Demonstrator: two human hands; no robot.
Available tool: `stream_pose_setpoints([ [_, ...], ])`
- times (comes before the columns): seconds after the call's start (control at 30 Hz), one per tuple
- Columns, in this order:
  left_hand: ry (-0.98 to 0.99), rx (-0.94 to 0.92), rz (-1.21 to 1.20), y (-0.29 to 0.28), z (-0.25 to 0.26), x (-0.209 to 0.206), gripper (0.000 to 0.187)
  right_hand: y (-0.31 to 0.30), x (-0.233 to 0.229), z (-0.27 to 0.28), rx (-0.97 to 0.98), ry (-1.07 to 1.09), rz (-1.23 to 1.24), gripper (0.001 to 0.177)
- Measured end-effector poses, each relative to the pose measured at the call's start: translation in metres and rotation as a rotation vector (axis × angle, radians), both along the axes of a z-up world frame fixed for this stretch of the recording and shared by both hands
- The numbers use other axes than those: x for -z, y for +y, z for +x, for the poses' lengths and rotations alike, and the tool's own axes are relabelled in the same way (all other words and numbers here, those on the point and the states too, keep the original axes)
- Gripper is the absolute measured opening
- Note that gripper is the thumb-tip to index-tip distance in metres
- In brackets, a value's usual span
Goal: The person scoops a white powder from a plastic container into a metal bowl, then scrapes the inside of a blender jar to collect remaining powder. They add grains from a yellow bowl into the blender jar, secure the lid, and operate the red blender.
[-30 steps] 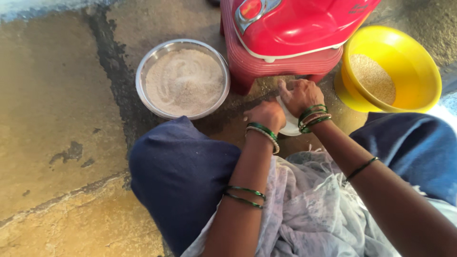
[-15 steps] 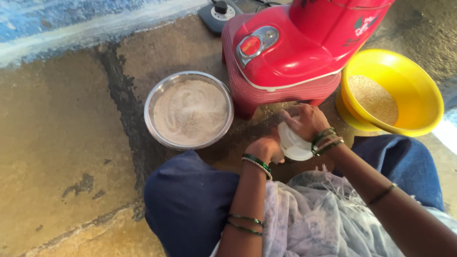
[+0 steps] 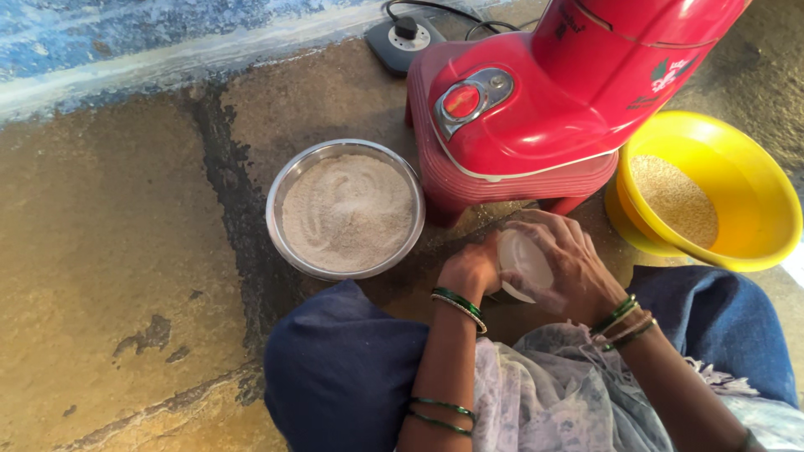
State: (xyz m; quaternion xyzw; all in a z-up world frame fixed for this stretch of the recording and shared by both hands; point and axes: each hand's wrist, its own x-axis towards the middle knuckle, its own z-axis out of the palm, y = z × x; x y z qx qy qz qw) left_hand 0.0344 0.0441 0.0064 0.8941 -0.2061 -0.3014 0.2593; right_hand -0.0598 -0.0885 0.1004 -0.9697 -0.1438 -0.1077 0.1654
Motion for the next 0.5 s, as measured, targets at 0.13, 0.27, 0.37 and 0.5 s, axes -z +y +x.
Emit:
stream_pose_setpoints([
  [0.13,-0.172,-0.078,-0.054,0.004,-0.001,0.024,0.073,0.002,-0.007,0.015,-0.194,-0.092,-0.124,0.07],
  [0.27,-0.085,-0.095,0.026,0.003,0.001,0.043,0.053,0.002,0.0,0.024,-0.269,-0.152,-0.127,0.064],
  [0.37,-0.177,-0.182,-0.03,0.002,-0.006,0.055,0.045,0.003,0.003,0.025,-0.272,-0.197,-0.084,0.057],
  [0.5,-0.202,-0.251,-0.076,-0.003,-0.009,0.063,0.026,0.006,0.008,0.02,-0.229,-0.258,-0.032,0.054],
])
